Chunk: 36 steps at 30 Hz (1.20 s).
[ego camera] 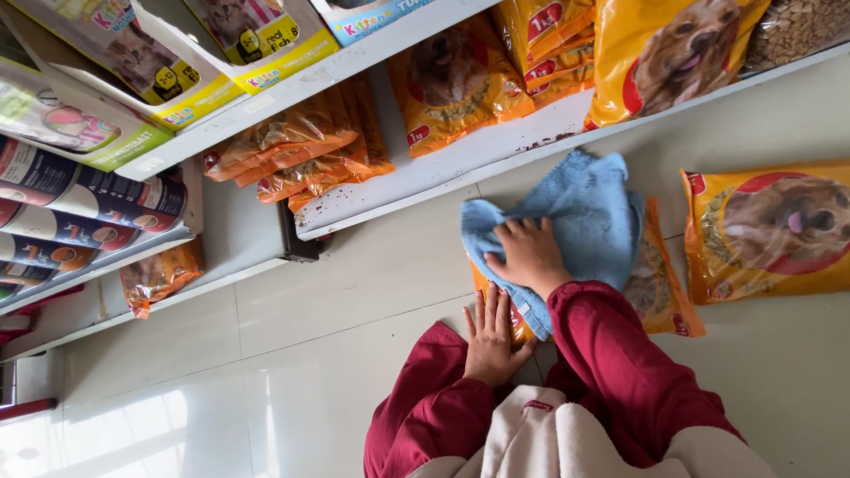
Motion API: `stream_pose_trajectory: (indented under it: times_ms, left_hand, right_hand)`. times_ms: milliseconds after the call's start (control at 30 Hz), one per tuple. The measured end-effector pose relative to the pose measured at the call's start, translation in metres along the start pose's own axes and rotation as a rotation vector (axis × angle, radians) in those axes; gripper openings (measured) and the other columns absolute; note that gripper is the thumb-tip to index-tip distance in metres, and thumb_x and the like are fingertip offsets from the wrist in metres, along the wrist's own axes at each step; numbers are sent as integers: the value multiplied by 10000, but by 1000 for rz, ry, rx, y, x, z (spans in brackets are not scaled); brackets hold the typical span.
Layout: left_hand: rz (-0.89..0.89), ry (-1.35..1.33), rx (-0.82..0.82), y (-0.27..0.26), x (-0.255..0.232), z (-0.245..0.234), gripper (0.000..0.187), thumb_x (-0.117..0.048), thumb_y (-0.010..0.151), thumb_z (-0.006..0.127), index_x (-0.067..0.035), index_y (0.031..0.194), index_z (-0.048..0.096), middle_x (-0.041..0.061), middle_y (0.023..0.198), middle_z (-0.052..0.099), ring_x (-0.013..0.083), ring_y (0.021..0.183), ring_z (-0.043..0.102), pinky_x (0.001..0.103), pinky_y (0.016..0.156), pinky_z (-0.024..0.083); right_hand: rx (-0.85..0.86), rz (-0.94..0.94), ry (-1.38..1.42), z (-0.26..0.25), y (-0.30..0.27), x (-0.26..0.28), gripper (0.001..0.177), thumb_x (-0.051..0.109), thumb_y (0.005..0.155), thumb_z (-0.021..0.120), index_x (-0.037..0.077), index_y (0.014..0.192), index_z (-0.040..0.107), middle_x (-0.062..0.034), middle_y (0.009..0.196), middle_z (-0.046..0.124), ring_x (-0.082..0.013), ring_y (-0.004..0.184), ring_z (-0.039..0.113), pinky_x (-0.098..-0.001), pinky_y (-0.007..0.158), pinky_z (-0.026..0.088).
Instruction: Wiping down bags of pet food with a cloth on the floor of a grocery store.
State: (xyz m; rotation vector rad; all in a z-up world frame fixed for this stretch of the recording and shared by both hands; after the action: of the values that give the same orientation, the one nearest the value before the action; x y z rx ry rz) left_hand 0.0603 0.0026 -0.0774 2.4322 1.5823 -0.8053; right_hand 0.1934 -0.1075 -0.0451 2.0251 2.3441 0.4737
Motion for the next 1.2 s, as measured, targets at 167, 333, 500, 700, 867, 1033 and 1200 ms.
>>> stream_pose_trajectory:
  times_ms: [167,333,500,700,867,1033,1200]
  left_hand:
    - [-61,-17,-27,1,27,25,1185,-516,752,711,31,1602,94,260,1654,155,435,1532,149,657,1207,53]
    - [-71,-494,-216,0,54,-6,1057,-262,722,697,27,1599,184,258,1586,372,404,1451,385,637,1216,114]
    - [-348,-809,-566,-15,96,-57,482,-150,974,465,-160,1454,515,68,1374,632,268,1369,513,463,1200,323]
    - [-43,-321,-478,-10,35,-60,542,-380,966,604,-166,1454,509,106,1505,493,340,1432,416,576,1174,222]
    - [199,-128,-371,-10,-23,-49,550,-476,987,519,-136,1419,514,135,1558,420,340,1471,356,590,1176,147]
    - [291,-49,-322,-4,-36,-32,593,-500,1014,459,-145,1490,452,135,1584,396,310,1489,343,564,1201,86]
    - [238,57,-304,2,-32,-18,677,-507,1008,489,-124,1555,381,168,1637,309,316,1513,291,578,1209,78]
  right_hand:
    - [73,-121,0,0,-12,35,603,450,778,640,252,1346,594,-63,1221,646,-340,1165,585,-593,1001,386]
    - [-2,-212,16,-28,-41,70,497,372,774,655,195,1236,698,-159,1471,537,-451,1361,463,-662,1090,311]
    - [-30,-317,-41,-18,-86,100,437,377,826,575,119,1152,710,-164,1387,594,-471,1414,414,-703,1117,293]
    - [12,-503,4,3,-135,110,488,396,873,505,103,1226,672,-140,1397,584,-427,1428,392,-762,1161,197]
    - [110,-432,48,-33,-140,92,477,387,880,493,146,1250,672,-44,1384,604,-357,1421,387,-791,1127,179]
    - [124,-298,11,-28,-158,43,474,415,813,595,297,1266,669,53,1459,534,-294,1428,366,-849,1062,203]
    - [-13,-65,-191,-71,-169,-18,1021,590,579,780,443,1512,392,59,1617,366,-266,1455,365,-814,1038,280]
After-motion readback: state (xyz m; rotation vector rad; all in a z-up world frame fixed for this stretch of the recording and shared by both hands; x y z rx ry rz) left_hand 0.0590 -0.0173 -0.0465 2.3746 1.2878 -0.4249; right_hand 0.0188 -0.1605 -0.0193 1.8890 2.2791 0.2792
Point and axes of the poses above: each hand's wrist, its own y-axis towards the middle knuckle, its own z-axis out of the palm, x = y × z, the point moved 9 cm from there along y, towards the middle knuckle
